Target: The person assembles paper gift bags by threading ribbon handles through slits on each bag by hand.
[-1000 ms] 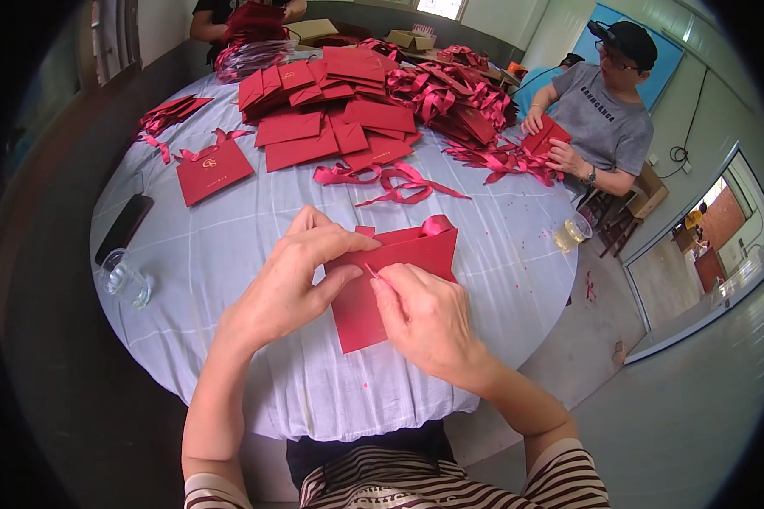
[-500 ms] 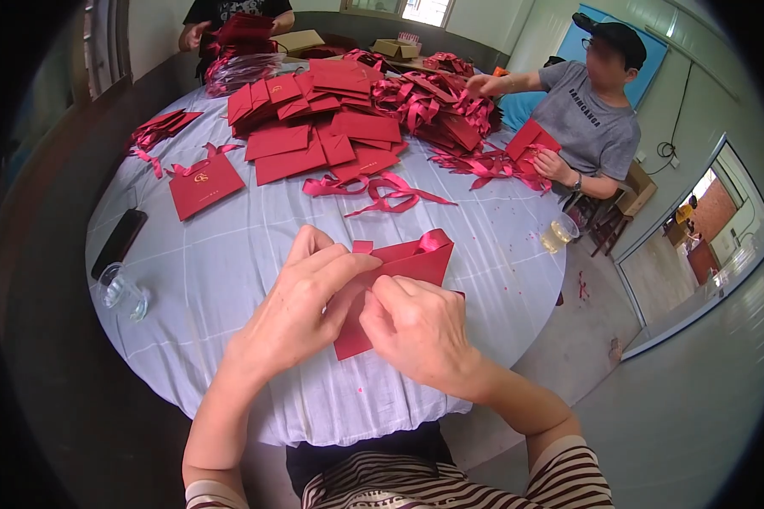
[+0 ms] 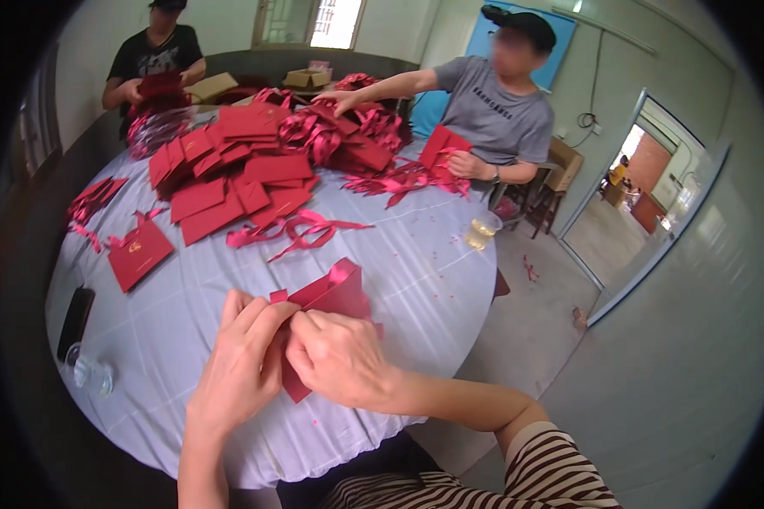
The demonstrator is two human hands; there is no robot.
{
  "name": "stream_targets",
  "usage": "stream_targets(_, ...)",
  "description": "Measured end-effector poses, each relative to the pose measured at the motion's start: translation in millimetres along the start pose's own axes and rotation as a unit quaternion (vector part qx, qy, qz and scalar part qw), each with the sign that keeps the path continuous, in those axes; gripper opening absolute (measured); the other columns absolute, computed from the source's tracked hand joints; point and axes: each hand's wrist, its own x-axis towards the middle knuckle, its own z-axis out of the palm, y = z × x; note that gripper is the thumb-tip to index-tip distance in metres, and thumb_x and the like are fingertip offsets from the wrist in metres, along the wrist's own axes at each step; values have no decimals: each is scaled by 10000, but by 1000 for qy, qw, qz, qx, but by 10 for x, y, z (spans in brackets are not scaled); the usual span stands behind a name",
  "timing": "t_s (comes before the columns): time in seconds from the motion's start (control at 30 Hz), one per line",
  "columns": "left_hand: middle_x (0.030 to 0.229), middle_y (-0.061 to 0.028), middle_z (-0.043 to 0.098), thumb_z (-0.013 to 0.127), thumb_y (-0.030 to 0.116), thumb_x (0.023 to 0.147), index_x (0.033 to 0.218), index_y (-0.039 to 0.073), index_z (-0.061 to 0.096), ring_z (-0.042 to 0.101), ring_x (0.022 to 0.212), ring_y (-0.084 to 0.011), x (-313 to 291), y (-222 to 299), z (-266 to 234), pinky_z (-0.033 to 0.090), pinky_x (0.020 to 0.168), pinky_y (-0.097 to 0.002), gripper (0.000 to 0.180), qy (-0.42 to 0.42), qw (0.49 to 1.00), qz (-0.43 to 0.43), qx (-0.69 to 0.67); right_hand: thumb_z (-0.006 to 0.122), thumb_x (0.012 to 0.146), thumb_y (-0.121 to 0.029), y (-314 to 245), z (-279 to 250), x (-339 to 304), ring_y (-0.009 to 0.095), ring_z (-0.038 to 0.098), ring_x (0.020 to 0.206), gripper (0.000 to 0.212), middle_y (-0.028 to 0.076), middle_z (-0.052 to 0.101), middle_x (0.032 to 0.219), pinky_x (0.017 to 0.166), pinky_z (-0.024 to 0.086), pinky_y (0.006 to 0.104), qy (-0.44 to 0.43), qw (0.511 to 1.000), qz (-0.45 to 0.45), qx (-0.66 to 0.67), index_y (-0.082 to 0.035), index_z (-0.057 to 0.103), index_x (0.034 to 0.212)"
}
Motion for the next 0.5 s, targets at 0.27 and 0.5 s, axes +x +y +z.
stream_targets(0.27, 817, -119, 530, 555, -125, 697, 1012, -10, 576, 448, 792, -296, 19, 6, 52, 412, 717, -369, 336, 0, 1000, 2, -14, 569, 864, -116, 51, -89, -55, 354, 610, 732, 165, 180, 588, 808, 616, 490, 427, -81, 993, 64, 64, 17, 518, 948)
stream_targets(0.5, 738, -109, 520, 585, -123, 692, 1000, -11, 594, 446, 743, -276, 11, 6, 49, 406, 693, -355, 328, 22, 1000, -2, 1, 669, 816, -152, -78, -358, 23, 334, 569, 894, 290, 156, 524, 1019, 724, 482, 412, 17, 999, 36, 16, -10, 526, 1024)
